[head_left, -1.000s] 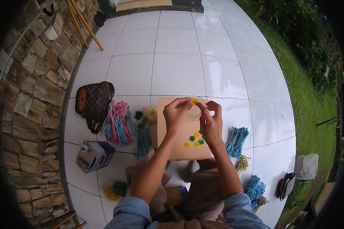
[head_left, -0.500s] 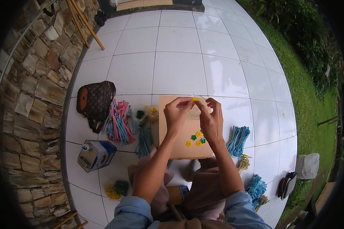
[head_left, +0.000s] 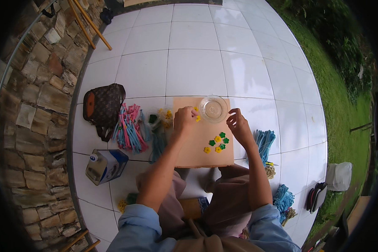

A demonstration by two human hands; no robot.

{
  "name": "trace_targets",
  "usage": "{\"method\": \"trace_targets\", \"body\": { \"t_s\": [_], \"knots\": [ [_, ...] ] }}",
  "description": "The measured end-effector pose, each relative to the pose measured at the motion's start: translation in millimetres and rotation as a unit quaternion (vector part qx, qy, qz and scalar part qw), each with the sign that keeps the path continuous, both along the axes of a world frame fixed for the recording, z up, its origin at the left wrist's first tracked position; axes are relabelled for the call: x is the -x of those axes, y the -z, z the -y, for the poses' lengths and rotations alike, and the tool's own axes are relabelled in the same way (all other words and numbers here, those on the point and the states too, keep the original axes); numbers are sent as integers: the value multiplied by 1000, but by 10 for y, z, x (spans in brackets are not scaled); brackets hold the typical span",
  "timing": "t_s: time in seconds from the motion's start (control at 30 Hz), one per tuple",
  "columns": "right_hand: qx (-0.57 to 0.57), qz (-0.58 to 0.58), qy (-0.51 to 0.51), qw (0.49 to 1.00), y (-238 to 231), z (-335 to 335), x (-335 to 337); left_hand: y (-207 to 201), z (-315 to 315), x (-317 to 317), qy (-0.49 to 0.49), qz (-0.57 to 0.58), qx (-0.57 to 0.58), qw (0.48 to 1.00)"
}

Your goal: The person organizes blue laces by picking them up and placing them together, then handles small yellow and green flower-shaped components by picking them out of plastic bags and grouping them on a flat surface.

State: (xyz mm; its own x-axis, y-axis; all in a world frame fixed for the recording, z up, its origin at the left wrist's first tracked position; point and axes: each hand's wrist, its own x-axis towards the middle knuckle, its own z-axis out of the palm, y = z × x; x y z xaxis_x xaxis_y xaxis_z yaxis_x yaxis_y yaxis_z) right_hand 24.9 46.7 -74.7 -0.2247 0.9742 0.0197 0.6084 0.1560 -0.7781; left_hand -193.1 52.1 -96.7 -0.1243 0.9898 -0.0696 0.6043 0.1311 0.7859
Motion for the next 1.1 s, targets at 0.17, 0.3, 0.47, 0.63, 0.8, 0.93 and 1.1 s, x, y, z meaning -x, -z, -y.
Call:
{"method": "trace_targets", "body": {
  "t_s": [0.17,0.3,0.47,0.63,0.8,0.93,1.1],
  "knots": [
    [21,43,-177,983,405,206,-64,440,-8,283,30,29,20,999],
    [-25,103,-182,978,412,244,2,638,-4,301,45,24,-23,998],
    [-79,134,-201,967,504,269,68,525,-12,223,-28,-31,-42,998],
    [-49,125,-187,973,358,228,85,64,6,136,-28,-60,-39,997],
    [105,-86,-49,990,-96,80,212,-217,242,-51,205,145,27,968],
    [101,-281,12,954,9,-30,268,-338,172,-159,163,141,-3,977],
    [-33,-107,23,993,106,-176,290,-286,72,-112,21,108,-75,991]
  ]
}}
